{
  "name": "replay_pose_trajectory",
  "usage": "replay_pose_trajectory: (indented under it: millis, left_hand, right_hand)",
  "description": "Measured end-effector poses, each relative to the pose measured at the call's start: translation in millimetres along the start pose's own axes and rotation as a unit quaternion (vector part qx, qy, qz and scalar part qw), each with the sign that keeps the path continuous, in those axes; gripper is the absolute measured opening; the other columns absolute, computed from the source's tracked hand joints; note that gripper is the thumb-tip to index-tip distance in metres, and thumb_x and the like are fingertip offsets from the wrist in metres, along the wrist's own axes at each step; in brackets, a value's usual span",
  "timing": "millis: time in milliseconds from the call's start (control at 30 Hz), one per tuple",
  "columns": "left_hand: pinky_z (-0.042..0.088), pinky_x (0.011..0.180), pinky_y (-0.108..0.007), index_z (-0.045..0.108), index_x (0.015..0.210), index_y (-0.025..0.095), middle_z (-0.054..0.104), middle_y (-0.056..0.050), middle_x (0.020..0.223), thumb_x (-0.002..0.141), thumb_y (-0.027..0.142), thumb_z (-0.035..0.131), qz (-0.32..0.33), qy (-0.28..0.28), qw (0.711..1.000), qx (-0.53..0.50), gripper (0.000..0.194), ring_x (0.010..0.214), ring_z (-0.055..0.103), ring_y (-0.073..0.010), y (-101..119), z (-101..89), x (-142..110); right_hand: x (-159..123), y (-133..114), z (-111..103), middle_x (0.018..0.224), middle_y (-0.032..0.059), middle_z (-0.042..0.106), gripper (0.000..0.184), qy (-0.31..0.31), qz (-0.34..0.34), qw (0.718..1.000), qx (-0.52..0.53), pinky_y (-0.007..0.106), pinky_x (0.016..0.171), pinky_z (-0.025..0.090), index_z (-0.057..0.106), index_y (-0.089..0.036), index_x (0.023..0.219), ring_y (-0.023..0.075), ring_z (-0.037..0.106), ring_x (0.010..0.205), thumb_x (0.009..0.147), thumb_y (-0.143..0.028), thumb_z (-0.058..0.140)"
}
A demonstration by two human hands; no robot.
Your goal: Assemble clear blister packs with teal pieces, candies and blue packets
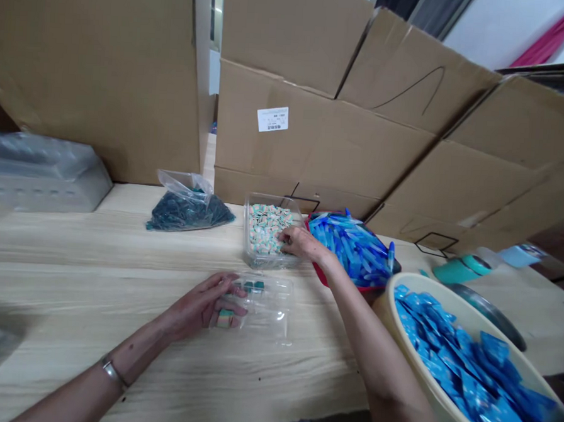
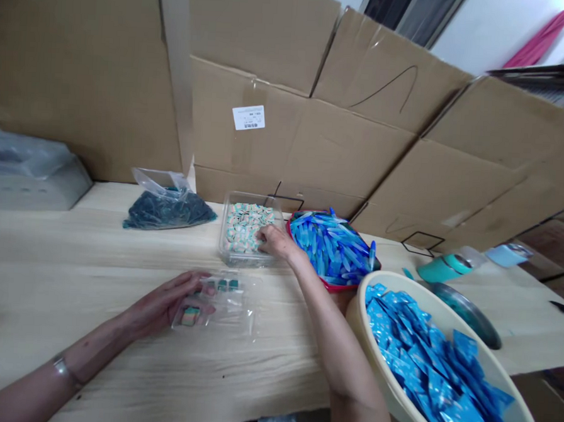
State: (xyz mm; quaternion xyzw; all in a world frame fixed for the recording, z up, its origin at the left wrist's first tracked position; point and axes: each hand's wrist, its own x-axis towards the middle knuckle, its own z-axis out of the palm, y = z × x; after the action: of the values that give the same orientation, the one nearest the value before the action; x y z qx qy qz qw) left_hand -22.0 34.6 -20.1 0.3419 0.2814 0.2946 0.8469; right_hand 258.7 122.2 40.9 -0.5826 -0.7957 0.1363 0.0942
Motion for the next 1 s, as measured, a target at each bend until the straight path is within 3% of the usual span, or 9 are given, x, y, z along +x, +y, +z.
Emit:
replay_pose_trajectory:
  millis: [100, 200, 433, 700, 833, 933, 1000]
  left_hand:
    - [0.052, 0.064, -0.035, 0.047, 0.114, 0.020, 0.059, -0.011, 0.107, 0.086, 0.033, 0.054, -0.008, 0.001, 1.000, -0.006, 0.032, 0.085, 0.066, -0.0273, 0.8, -0.3, 0.2]
    - [0.052, 0.066, -0.039, 0.047, 0.115, 0.021, 0.059, -0.010, 0.107, 0.086, 0.033, 0.054, -0.010, -0.003, 1.000, -0.011, 0.032, 0.085, 0.066, -0.0281, -0.4, -1.3, 0.8]
    - [0.052, 0.067, -0.039, 0.047, 0.116, 0.022, 0.059, -0.010, 0.108, 0.086, 0.034, 0.053, -0.014, -0.005, 1.000, -0.013, 0.032, 0.086, 0.066, -0.0280, -3.3, -4.5, 1.2]
    - [0.051, 0.063, -0.036, 0.050, 0.115, 0.021, 0.060, -0.011, 0.108, 0.085, 0.034, 0.055, -0.011, -0.004, 1.000, -0.026, 0.032, 0.084, 0.067, -0.0273, -2.9, -4.6, 2.1]
    - [0.052, 0.062, -0.037, 0.052, 0.113, 0.021, 0.062, -0.012, 0.106, 0.084, 0.033, 0.056, -0.009, -0.010, 0.999, -0.038, 0.031, 0.082, 0.067, -0.0267, -3.7, -4.0, 2.3]
    - [0.052, 0.063, -0.038, 0.053, 0.112, 0.021, 0.062, -0.011, 0.106, 0.084, 0.033, 0.057, -0.011, -0.011, 0.999, -0.042, 0.030, 0.081, 0.067, -0.0260, -4.5, -4.4, 2.7]
    - [0.052, 0.063, -0.038, 0.053, 0.112, 0.022, 0.062, -0.011, 0.106, 0.084, 0.034, 0.057, -0.010, -0.013, 0.999, -0.041, 0.030, 0.081, 0.067, -0.0262, -4.7, -4.5, 2.7]
  right_hand:
    - [-2.2, -1.7, -5.0, 0.064, 0.0010, 0.059, 0.013, -0.046, -0.023, 0.997, 0.056, 0.020, 0.053, 0.033, 0.066, -0.013, 0.069, 0.0094, 0.047, 0.058, 0.075, -0.021, 0.058]
    - [0.1, -4.9, -6.8, 0.057, -0.0014, 0.055, 0.019, -0.092, -0.019, 0.993, 0.073, 0.020, 0.051, 0.032, 0.064, -0.012, 0.063, 0.0082, 0.044, 0.054, 0.073, -0.028, 0.061]
    - [6.3, -4.3, 1.6, 0.059, -0.0022, 0.056, 0.012, -0.105, -0.024, 0.993, 0.055, 0.019, 0.051, 0.031, 0.065, -0.011, 0.063, 0.0075, 0.045, 0.054, 0.069, -0.016, 0.055]
    - [3.6, -6.6, 1.7, 0.061, -0.0004, 0.060, 0.011, -0.014, 0.002, 0.992, 0.128, 0.019, 0.053, 0.034, 0.062, -0.013, 0.072, 0.0091, 0.049, 0.055, 0.072, -0.015, 0.051]
    - [5.7, -20.8, 7.0, 0.062, 0.0005, 0.060, 0.012, 0.027, -0.043, 0.997, 0.051, 0.020, 0.057, 0.033, 0.061, -0.014, 0.066, 0.0098, 0.049, 0.059, 0.072, -0.012, 0.052]
    - [7.0, -32.0, 11.0, 0.064, 0.0010, 0.060, 0.015, 0.025, -0.092, 0.995, -0.003, 0.020, 0.060, 0.032, 0.061, -0.014, 0.062, 0.0099, 0.049, 0.062, 0.073, -0.008, 0.052]
    - [7.8, -35.6, 12.0, 0.064, 0.0007, 0.060, 0.015, 0.002, -0.097, 0.995, 0.015, 0.020, 0.061, 0.032, 0.064, -0.014, 0.064, 0.0101, 0.050, 0.062, 0.074, -0.010, 0.054]
